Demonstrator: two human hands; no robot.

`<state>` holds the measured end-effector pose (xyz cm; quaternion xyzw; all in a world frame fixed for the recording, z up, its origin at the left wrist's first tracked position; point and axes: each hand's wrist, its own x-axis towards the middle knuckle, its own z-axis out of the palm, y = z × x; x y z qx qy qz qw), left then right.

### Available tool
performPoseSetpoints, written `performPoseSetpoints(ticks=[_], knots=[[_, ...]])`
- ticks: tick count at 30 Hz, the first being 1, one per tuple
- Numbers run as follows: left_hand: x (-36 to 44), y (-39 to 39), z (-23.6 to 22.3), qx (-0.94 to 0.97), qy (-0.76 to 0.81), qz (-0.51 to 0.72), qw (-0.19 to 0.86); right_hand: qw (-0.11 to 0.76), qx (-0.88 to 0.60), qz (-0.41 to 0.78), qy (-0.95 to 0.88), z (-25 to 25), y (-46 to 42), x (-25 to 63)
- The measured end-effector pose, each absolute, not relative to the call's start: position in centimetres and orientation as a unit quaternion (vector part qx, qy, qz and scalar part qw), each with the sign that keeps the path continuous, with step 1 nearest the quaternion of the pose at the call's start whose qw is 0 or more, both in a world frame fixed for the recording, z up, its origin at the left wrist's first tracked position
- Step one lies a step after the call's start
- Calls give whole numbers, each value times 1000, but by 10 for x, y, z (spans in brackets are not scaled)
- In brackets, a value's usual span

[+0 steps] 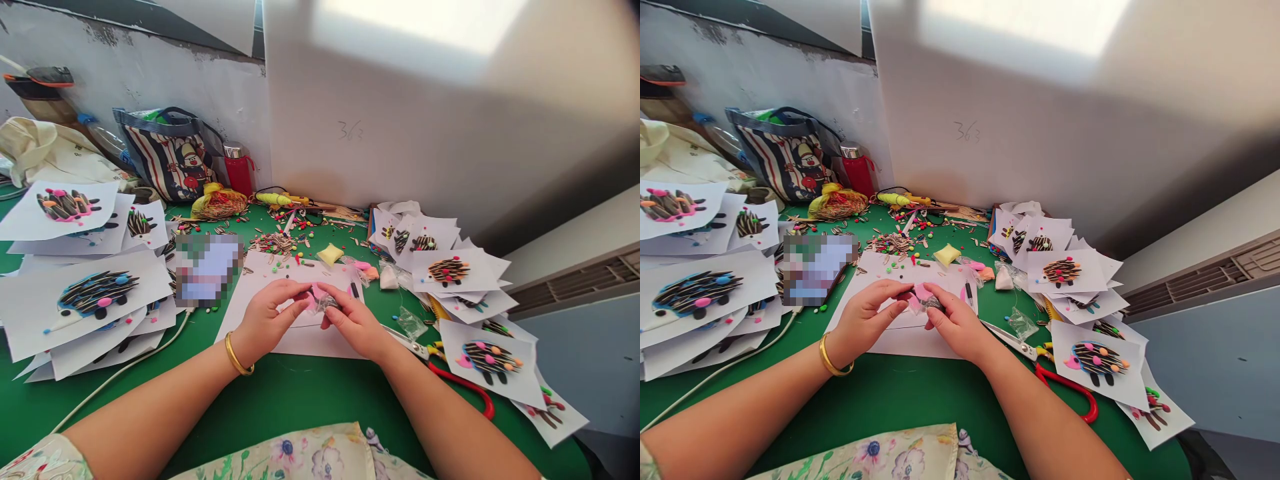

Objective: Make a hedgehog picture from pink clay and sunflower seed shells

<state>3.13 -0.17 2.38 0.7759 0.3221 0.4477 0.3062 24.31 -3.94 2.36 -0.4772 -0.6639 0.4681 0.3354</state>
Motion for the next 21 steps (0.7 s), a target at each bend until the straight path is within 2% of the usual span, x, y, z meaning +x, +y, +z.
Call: performPoseSetpoints(ticks=[10,21], knots=[[34,1,23,748,354,459,322,319,-488,471,-662,20,-38,242],[35,2,15,786,368,383,317,329,-468,453,-684,16,-39,241]])
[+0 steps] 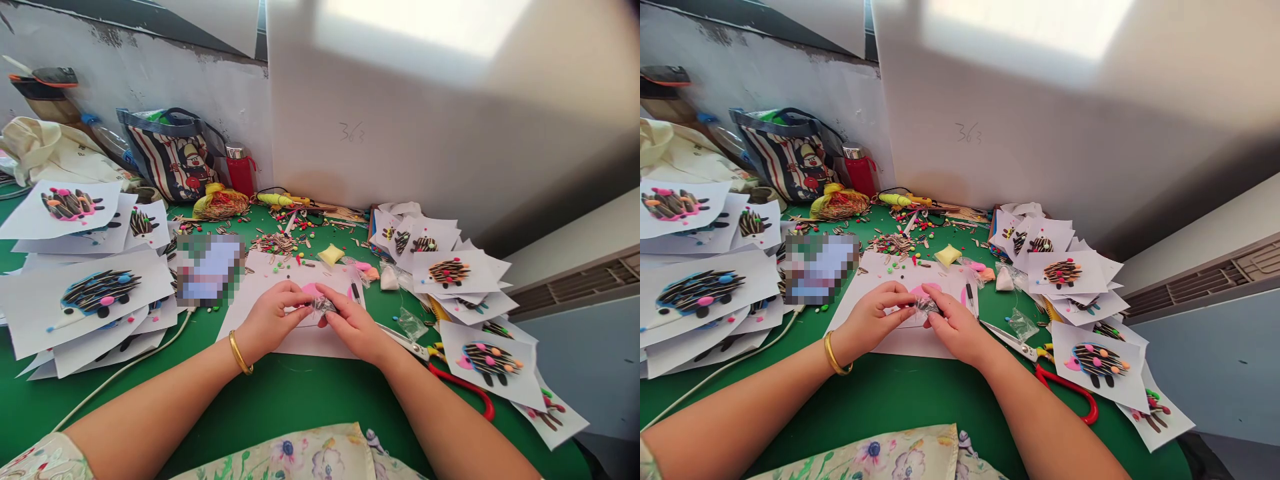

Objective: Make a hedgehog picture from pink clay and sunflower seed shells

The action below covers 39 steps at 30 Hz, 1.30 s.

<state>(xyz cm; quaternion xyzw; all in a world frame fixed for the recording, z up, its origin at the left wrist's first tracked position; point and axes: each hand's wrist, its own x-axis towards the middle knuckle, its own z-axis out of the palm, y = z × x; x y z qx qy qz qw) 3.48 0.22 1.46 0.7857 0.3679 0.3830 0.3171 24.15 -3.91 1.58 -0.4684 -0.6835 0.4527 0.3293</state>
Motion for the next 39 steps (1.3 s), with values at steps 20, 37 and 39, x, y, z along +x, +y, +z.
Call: performPoseSetpoints(ticks=[20,37,39], knots=[[36,-2,19,789,348,426,275,398,-499,339,-691,9,-36,233],[37,-8,19,836,351,361,217,302,-509,254,-765,11,-43,226],[37,-8,20,837,342,372,210,302,-513,244,-766,14,-43,227]])
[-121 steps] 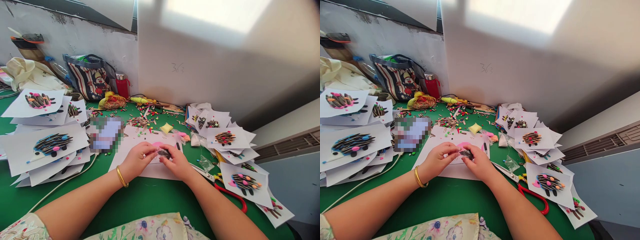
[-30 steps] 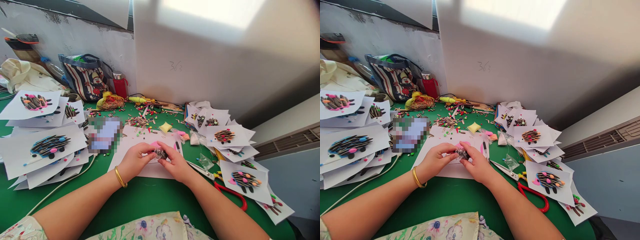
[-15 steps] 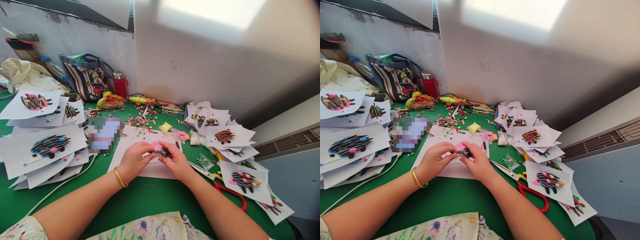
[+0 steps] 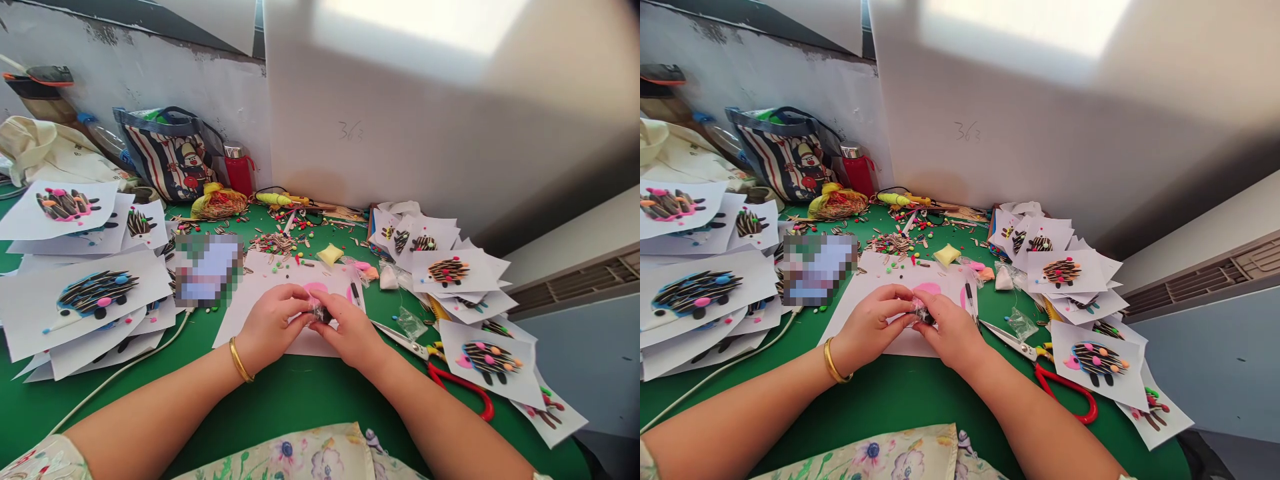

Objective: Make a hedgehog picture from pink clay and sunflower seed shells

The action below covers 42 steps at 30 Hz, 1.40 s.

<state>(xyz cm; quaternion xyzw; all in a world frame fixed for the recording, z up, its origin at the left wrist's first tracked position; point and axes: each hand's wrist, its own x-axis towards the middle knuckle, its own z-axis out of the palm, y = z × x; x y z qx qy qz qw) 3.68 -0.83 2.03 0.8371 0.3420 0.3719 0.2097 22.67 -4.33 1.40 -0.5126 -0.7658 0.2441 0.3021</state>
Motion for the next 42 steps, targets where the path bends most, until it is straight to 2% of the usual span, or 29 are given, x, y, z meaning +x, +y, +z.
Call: performPoseSetpoints(ticks=[5,11,15,20,26,31,35,39,42], knots=[[35,-6,21,841,356,375,157,307,-523,227,-762,16,-43,229],[34,-5,21,887,329,283,155,295,-501,241,-777,13,-44,227],[34,-5,21,877,325,316,158,308,-514,257,-758,13,-41,230],[32,-3,23,835,352,378,189,346,-528,261,-730,13,-37,239],[29,0,29,777,383,412,283,348,-540,267,-719,14,-37,243],[31,2,27,743,371,435,347,312,-569,161,-744,22,-28,265],[33,5,21,689,383,467,401,204,-641,20,-740,29,-22,294],[32,6,23,717,391,436,377,105,-678,-56,-725,30,-24,307],[30,5,25,729,395,422,368,112,-680,-96,-719,28,-26,306]])
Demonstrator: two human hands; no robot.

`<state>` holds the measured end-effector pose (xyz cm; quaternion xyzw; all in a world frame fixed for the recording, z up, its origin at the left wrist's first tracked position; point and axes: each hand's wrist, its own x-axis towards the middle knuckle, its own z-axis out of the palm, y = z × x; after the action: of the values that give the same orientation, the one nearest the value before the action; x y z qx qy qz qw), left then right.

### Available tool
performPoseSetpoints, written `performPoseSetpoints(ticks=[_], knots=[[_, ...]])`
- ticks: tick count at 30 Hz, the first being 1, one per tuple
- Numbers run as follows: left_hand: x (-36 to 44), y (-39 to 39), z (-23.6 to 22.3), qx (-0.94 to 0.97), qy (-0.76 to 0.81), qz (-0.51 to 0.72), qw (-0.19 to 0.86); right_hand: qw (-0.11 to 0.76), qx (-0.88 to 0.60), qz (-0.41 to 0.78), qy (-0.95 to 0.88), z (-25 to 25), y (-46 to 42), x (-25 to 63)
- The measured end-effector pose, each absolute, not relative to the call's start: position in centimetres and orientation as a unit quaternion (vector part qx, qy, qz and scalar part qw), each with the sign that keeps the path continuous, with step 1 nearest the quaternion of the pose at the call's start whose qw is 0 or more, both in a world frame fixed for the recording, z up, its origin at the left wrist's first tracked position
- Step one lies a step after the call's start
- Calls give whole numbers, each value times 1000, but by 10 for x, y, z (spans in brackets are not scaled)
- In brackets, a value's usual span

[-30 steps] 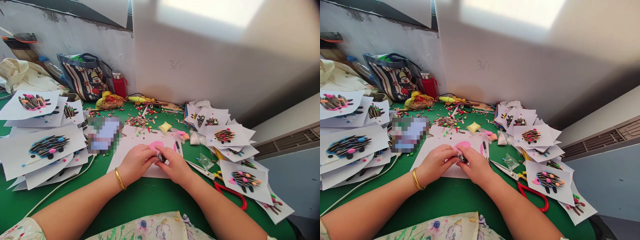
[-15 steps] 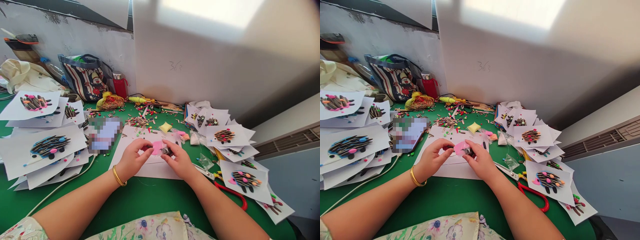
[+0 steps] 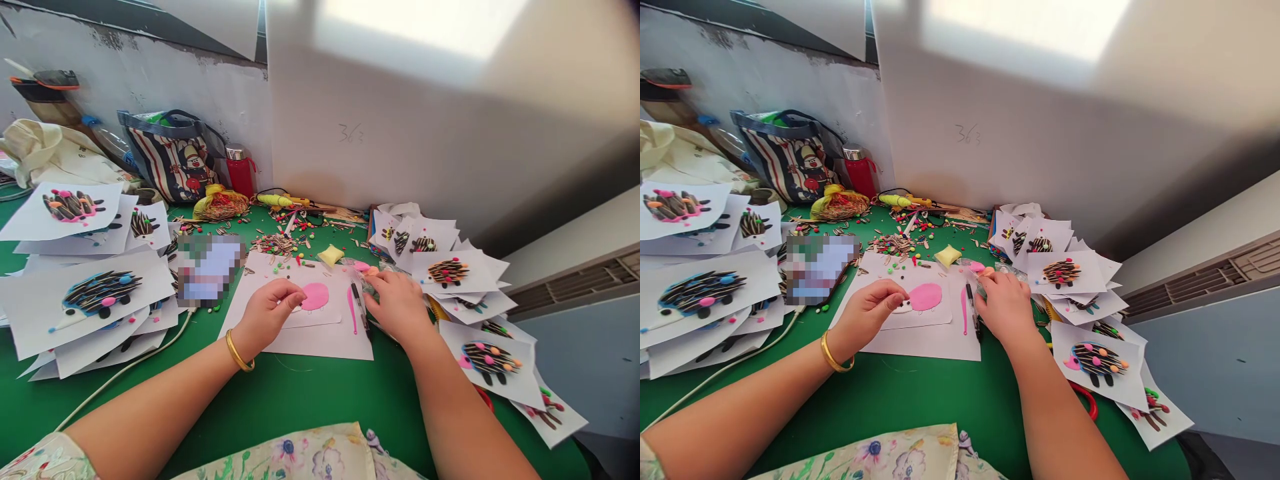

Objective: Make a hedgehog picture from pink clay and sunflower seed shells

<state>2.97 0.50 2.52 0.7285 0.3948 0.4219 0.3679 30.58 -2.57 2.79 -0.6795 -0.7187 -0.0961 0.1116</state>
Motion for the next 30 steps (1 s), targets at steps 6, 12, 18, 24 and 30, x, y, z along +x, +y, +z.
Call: performPoseSetpoints(ticks=[6,12,18,24,30], knots=[[33,1,25,709,389,408,423,123,-685,-104,-711,24,-24,305],[37,-3,22,718,359,375,463,250,-610,-64,-749,32,-27,286],[38,-6,25,704,392,354,474,311,-424,50,-849,31,-42,243],[38,-8,27,746,365,298,470,357,-415,15,-837,22,-45,230],[37,-8,26,786,336,278,438,384,-413,12,-826,24,-46,230]])
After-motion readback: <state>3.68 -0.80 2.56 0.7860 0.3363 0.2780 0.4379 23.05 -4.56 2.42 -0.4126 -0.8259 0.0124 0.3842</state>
